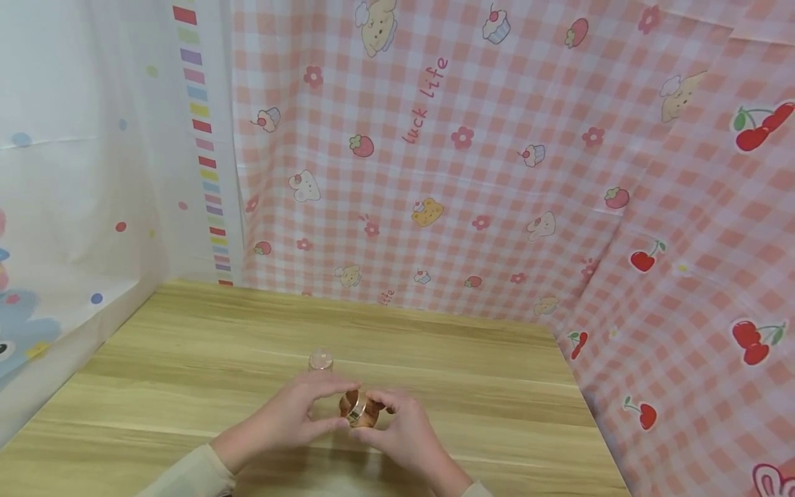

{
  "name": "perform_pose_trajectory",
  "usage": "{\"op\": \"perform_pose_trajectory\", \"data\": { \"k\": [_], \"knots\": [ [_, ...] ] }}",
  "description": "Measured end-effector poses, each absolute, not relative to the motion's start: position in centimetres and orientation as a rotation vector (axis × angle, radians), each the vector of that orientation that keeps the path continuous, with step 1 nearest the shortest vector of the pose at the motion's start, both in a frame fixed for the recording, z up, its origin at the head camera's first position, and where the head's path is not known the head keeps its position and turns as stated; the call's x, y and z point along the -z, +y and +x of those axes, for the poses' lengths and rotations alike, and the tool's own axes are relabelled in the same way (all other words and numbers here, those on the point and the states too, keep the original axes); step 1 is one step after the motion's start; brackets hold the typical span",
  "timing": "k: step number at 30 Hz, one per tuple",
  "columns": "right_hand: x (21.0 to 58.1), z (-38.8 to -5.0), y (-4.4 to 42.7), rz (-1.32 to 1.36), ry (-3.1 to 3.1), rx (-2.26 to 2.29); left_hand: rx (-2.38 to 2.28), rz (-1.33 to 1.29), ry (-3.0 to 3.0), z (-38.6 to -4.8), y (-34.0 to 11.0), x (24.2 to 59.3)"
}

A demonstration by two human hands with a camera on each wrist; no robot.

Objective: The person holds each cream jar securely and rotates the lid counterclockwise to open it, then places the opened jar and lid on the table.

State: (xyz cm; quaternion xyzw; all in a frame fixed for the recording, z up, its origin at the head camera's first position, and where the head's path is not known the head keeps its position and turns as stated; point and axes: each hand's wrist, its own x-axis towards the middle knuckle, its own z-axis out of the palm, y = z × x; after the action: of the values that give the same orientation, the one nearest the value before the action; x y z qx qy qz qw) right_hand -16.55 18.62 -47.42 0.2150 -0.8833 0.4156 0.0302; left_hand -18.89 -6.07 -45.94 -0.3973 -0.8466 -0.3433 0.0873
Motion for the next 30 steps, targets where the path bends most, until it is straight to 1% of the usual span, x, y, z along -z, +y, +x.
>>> {"op": "perform_pose_trajectory", "data": {
  "k": [8, 23, 30],
  "knots": [
    [47.35, -16.49, 18.54, 0.638, -2.758, -1.298, 1.040, -1.139, -2.618, -18.57, -6.13, 45.72],
    [47.27, -16.36, 18.48, 0.573, -2.764, -1.353, 1.061, -1.137, -2.593, -18.66, -5.78, 45.61],
    [47.28, -16.37, 18.41, 0.600, -2.759, -1.322, 1.054, -1.129, -2.584, -18.71, -5.70, 45.64]
  ]
}}
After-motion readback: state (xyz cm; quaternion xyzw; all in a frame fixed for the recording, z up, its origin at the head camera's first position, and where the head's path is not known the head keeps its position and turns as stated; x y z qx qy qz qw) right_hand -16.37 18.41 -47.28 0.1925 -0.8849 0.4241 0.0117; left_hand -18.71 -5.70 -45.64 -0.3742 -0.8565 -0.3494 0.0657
